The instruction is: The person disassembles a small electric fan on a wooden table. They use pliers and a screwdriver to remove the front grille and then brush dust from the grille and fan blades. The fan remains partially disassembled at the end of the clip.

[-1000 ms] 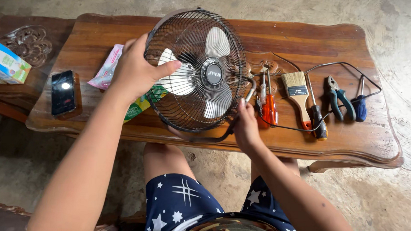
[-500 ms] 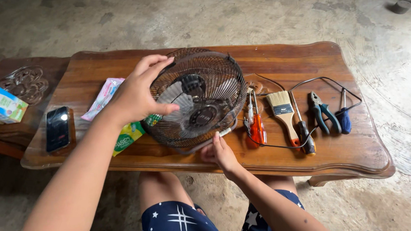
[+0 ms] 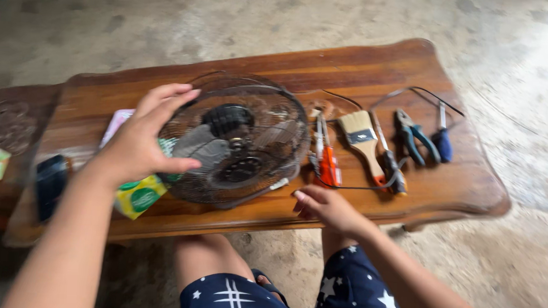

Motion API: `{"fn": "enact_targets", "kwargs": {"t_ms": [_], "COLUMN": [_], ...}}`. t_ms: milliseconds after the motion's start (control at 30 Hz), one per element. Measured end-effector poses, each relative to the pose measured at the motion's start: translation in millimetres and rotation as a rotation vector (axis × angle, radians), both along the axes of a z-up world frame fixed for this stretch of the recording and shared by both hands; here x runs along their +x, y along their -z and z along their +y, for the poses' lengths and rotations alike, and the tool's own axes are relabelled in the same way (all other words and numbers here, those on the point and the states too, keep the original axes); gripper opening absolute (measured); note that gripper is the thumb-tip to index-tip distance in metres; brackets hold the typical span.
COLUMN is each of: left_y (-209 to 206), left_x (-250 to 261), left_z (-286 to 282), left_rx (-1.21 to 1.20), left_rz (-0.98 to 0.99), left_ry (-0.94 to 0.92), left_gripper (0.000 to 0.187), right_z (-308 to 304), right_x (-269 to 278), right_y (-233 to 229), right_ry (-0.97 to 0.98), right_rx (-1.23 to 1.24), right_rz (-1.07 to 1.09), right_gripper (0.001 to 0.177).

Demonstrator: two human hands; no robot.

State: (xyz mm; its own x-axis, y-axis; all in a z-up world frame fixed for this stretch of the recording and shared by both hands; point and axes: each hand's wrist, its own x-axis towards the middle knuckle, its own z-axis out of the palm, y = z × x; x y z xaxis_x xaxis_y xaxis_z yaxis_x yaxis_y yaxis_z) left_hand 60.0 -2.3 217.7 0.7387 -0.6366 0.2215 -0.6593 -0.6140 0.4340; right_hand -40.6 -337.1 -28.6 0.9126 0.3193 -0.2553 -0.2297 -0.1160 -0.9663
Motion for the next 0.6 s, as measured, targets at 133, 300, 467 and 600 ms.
{"fn": "enact_targets", "kwargs": {"t_ms": [133, 300, 467, 600], "left_y": [0, 9, 21, 21], "left_x": [-2, -5, -11, -18], "left_z": [-3, -7, -46, -61], "left_rx": [0.171, 0.097, -0.102, -0.208], "left_rz": [-0.132, -0.236, -0.327, -0.328], "left_ry": [-0.078, -0.056, -0.235, -0.387], "left_gripper": [0.116, 0.095, 0.060, 0.047], "right_z": [-103, -199, -222, -228], "right_x": [-11, 3, 33, 68], "right_y": [-31, -43, -11, 2], "right_ry": [0.325, 0.796, 0.545, 0.392], "right_rx": [-0.155, -0.682, -1.417, -1.621], "right_rz": [-0.016, -0.232, -0.430, -0.257], "right_gripper": [0.038, 0.029, 0.046, 0.071]}}
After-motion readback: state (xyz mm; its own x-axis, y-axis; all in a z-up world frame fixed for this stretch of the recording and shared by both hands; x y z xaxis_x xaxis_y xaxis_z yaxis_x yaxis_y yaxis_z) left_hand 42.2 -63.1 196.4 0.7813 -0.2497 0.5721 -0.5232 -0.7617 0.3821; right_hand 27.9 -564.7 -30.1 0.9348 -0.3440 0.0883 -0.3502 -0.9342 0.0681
